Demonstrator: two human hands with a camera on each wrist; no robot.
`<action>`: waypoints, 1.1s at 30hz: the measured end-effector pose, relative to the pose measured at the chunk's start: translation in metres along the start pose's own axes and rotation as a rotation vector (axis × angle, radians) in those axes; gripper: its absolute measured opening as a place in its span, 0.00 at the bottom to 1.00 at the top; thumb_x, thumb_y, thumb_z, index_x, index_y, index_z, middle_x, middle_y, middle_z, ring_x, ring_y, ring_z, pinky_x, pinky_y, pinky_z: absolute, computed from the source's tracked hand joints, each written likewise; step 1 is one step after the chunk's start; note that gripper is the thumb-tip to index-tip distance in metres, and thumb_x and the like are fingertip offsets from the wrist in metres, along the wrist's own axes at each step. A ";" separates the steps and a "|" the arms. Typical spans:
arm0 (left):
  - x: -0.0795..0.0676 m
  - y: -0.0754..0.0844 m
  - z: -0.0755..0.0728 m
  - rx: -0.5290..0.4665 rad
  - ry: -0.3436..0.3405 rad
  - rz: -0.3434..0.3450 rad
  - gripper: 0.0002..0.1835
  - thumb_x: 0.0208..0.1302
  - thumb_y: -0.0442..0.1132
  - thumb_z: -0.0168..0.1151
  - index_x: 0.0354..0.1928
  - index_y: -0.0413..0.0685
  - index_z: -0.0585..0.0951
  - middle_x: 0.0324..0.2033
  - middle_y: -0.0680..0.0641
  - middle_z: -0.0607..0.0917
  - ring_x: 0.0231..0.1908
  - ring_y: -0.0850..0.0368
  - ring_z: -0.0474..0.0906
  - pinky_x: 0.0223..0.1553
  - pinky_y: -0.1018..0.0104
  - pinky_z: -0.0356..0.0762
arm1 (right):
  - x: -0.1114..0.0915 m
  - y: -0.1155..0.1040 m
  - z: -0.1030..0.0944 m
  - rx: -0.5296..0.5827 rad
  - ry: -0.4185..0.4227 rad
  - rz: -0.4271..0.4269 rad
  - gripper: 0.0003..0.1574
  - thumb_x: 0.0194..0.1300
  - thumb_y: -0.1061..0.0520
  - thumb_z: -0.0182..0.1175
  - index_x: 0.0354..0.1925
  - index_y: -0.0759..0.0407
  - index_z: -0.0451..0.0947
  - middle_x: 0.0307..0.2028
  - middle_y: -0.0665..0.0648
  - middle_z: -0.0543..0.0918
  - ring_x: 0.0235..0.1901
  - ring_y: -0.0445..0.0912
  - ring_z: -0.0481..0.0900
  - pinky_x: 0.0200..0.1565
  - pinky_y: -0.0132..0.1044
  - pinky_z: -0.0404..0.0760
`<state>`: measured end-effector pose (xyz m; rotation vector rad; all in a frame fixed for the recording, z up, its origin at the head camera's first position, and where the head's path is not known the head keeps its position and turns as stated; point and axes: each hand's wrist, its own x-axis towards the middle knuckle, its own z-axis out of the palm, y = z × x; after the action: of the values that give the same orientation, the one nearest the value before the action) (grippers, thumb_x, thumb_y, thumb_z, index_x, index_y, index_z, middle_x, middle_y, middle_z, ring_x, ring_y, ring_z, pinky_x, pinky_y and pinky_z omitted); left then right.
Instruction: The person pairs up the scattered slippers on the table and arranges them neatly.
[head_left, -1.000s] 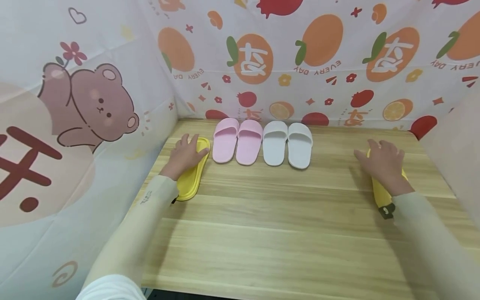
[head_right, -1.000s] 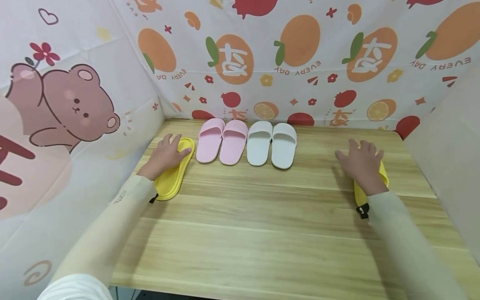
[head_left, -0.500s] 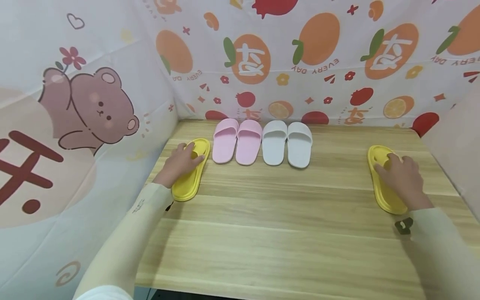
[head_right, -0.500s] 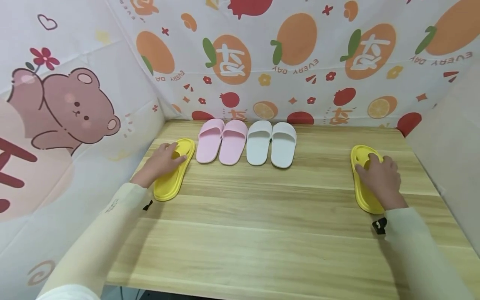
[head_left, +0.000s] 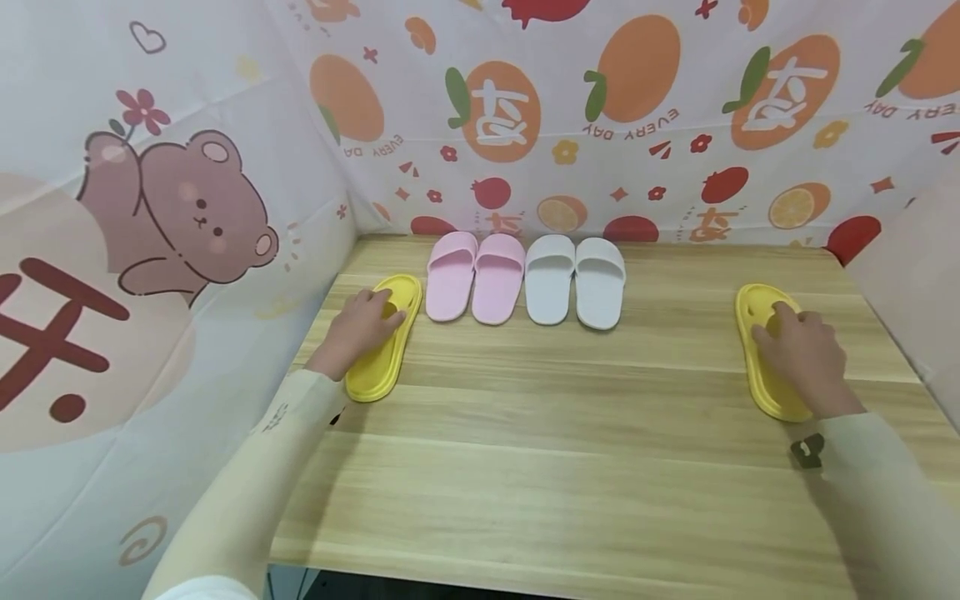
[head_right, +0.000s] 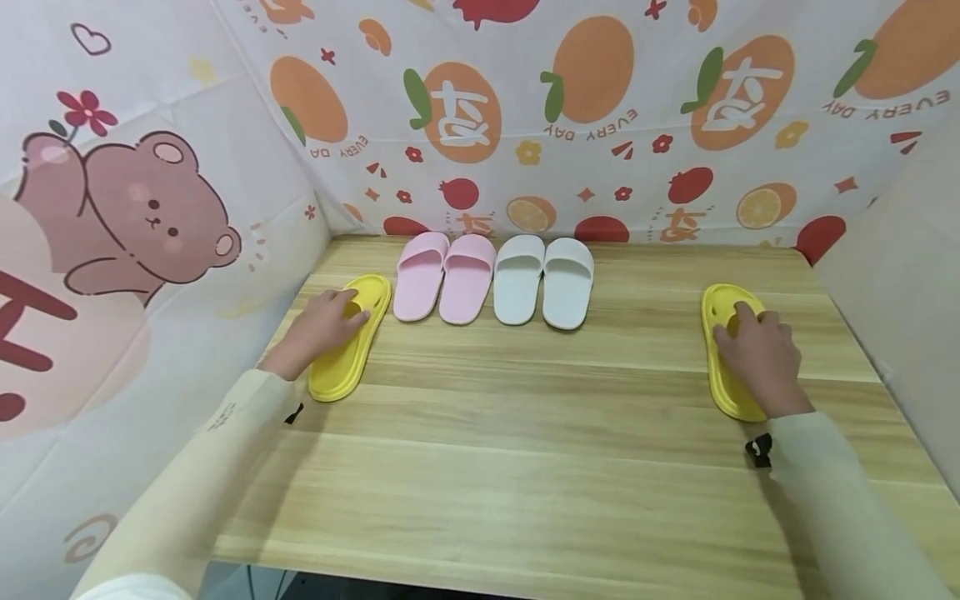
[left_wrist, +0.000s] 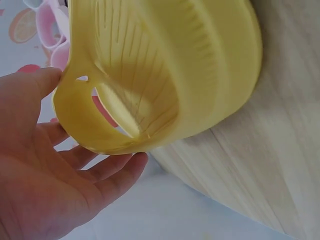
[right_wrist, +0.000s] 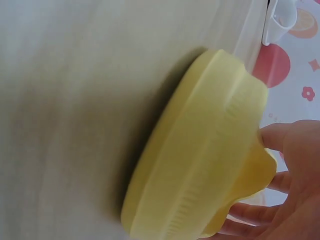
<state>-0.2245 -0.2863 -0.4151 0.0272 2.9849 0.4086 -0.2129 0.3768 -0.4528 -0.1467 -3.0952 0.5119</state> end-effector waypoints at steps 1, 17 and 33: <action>-0.002 0.000 0.000 0.001 -0.001 0.003 0.37 0.76 0.57 0.48 0.76 0.41 0.59 0.70 0.28 0.63 0.68 0.27 0.58 0.63 0.29 0.62 | -0.001 -0.001 0.000 0.001 -0.001 -0.001 0.46 0.75 0.34 0.39 0.73 0.67 0.54 0.59 0.86 0.60 0.53 0.83 0.62 0.39 0.76 0.69; -0.038 0.011 0.005 0.014 -0.003 0.056 0.36 0.74 0.57 0.52 0.73 0.39 0.65 0.64 0.28 0.69 0.61 0.27 0.67 0.62 0.33 0.67 | -0.025 -0.019 0.005 0.008 0.000 -0.010 0.46 0.75 0.34 0.41 0.73 0.66 0.55 0.57 0.85 0.63 0.52 0.80 0.64 0.37 0.74 0.69; -0.066 0.026 0.014 0.065 0.030 0.065 0.35 0.73 0.59 0.52 0.71 0.43 0.69 0.57 0.33 0.76 0.54 0.33 0.73 0.48 0.36 0.76 | -0.063 -0.051 0.019 0.007 0.013 -0.052 0.46 0.74 0.33 0.45 0.73 0.64 0.57 0.57 0.82 0.66 0.51 0.79 0.66 0.32 0.73 0.72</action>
<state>-0.1572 -0.2595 -0.4133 0.1262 3.0330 0.3217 -0.1556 0.3168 -0.4540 -0.0686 -3.0754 0.5177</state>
